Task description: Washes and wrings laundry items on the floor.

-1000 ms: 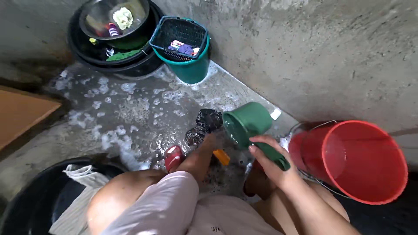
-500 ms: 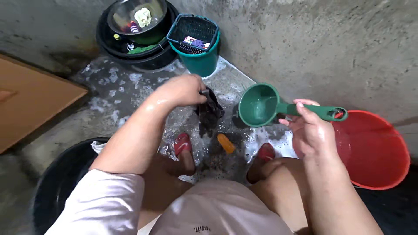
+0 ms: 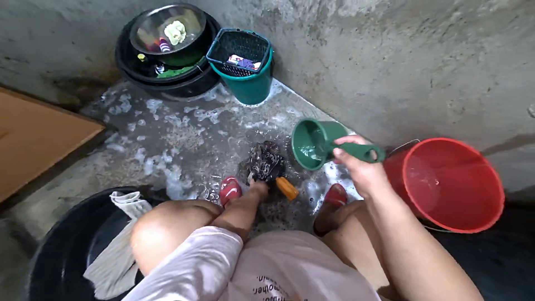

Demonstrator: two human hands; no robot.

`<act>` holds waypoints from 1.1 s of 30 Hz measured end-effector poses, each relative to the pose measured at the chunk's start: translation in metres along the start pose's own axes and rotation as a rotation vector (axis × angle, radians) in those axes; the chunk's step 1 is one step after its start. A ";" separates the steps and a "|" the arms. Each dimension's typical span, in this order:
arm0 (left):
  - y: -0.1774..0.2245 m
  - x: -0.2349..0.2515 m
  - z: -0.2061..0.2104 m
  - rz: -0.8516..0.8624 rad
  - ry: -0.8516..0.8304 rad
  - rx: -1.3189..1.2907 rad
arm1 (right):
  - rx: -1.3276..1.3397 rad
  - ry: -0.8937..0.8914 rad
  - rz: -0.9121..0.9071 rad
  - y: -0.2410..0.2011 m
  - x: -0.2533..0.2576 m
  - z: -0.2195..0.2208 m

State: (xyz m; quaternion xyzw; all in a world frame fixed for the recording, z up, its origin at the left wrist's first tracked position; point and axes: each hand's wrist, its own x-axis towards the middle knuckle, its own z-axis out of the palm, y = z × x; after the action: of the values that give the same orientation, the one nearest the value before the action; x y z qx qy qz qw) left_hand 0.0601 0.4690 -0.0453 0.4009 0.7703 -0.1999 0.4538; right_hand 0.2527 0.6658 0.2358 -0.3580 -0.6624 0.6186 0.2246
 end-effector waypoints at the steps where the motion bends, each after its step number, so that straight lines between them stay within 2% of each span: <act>1: 0.006 -0.005 -0.009 0.005 0.010 0.044 | -0.128 -0.066 -0.032 0.003 -0.002 0.006; 4: 0.015 -0.012 -0.051 0.027 0.117 0.104 | -0.407 -0.317 -0.167 0.010 -0.012 0.026; 6: 0.012 -0.015 -0.076 0.055 0.208 0.099 | -0.431 -0.430 -0.394 0.021 -0.018 0.042; 9: 0.011 -0.031 -0.099 0.068 0.254 0.034 | -0.573 -0.459 -0.706 0.022 -0.025 0.060; 11: 0.011 -0.039 -0.100 0.015 0.314 -0.025 | -0.807 -0.384 -0.737 0.005 -0.033 0.054; 14: -0.003 -0.035 -0.084 -0.041 0.315 0.019 | -1.024 -0.058 -0.584 -0.045 -0.057 -0.006; 17: -0.021 -0.040 -0.059 -0.058 0.270 0.057 | -1.145 0.311 -0.171 -0.064 -0.082 -0.104; 20: -0.027 -0.048 -0.038 -0.108 0.186 0.121 | -1.087 0.519 0.318 -0.009 -0.062 -0.197; 22: -0.021 -0.055 -0.035 -0.131 0.139 0.148 | -1.003 0.524 0.495 0.054 -0.041 -0.241; 25: -0.011 -0.070 -0.044 -0.133 0.149 0.109 | -0.856 0.487 0.512 0.148 -0.029 -0.274; 27: -0.013 -0.086 -0.065 -0.092 0.223 0.029 | -0.720 0.505 0.497 0.190 -0.025 -0.278; 31: -0.033 -0.134 -0.122 0.024 0.383 -0.064 | -0.451 0.598 0.534 0.227 -0.008 -0.264; 33: -0.042 -0.164 -0.147 0.093 0.532 -0.082 | -0.159 0.729 0.504 0.232 -0.005 -0.262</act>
State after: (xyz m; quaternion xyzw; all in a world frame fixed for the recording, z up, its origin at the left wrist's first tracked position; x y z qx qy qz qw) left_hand -0.0091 0.4714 0.1676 0.4556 0.8507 -0.0351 0.2598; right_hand 0.4956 0.8296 0.0442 -0.7188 -0.4777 0.4346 0.2574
